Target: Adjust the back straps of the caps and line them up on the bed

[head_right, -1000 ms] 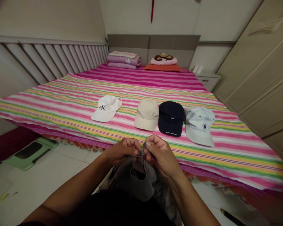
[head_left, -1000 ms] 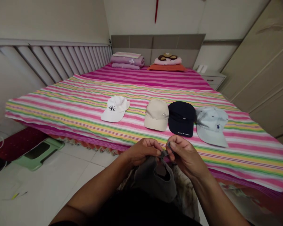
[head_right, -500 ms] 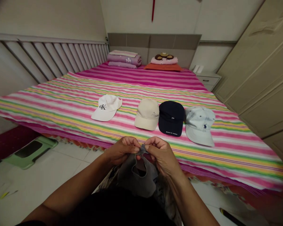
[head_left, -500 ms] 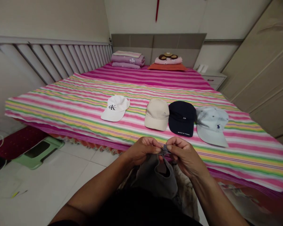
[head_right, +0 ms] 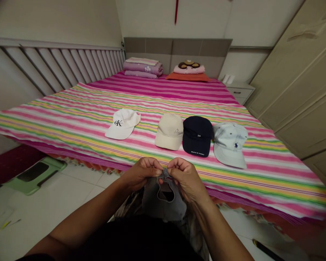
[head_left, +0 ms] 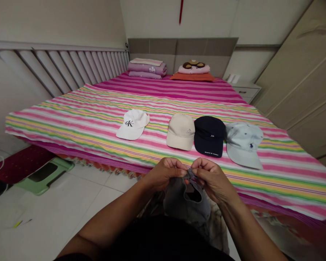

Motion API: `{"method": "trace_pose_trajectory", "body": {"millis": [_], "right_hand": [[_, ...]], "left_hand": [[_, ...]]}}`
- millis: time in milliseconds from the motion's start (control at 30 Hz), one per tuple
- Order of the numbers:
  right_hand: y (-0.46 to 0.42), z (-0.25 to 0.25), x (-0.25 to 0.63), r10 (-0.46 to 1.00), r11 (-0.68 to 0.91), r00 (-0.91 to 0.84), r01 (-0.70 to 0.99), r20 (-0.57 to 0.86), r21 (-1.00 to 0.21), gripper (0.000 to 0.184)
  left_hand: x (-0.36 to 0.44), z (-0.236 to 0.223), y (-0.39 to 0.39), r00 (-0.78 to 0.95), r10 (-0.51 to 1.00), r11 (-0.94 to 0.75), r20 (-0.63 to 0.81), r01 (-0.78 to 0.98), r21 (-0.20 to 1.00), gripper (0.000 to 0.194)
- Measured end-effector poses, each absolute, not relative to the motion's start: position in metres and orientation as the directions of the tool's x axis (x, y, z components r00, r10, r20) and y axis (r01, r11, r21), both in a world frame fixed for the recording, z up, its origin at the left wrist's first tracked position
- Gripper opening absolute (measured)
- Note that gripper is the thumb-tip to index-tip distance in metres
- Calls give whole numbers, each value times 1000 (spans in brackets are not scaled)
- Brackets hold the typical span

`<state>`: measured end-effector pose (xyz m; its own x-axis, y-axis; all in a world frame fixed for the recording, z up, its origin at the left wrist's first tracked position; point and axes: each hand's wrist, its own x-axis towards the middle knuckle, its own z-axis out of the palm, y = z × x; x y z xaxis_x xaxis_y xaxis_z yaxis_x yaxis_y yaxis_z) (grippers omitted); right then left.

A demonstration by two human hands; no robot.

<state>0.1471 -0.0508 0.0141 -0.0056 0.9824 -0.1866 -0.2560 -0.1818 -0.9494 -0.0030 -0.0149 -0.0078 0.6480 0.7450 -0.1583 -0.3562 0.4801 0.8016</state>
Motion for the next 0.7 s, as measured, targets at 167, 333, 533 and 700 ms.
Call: {"method": "trace_pose_trajectory", "body": {"millis": [167, 333, 533, 700], "right_hand": [[-50, 16, 153, 976, -201, -121, -204, -179, -958, 16], [-50, 19, 156, 958, -219, -226, -184, -176, -958, 23], [-54, 23, 162, 970, -177, -199, -172, -142, -969, 23], [-54, 19, 161, 969, -145, -220, -128, -114, -981, 24]], "left_hand": [[-4, -8, -16, 657, 739, 470, -150, -343, 814, 20], [-5, -7, -16, 665, 727, 468, -171, -297, 833, 21], [-8, -7, -14, 663, 738, 435, -127, -322, 841, 23], [-7, -8, -14, 682, 720, 433, -126, -301, 850, 24]]}}
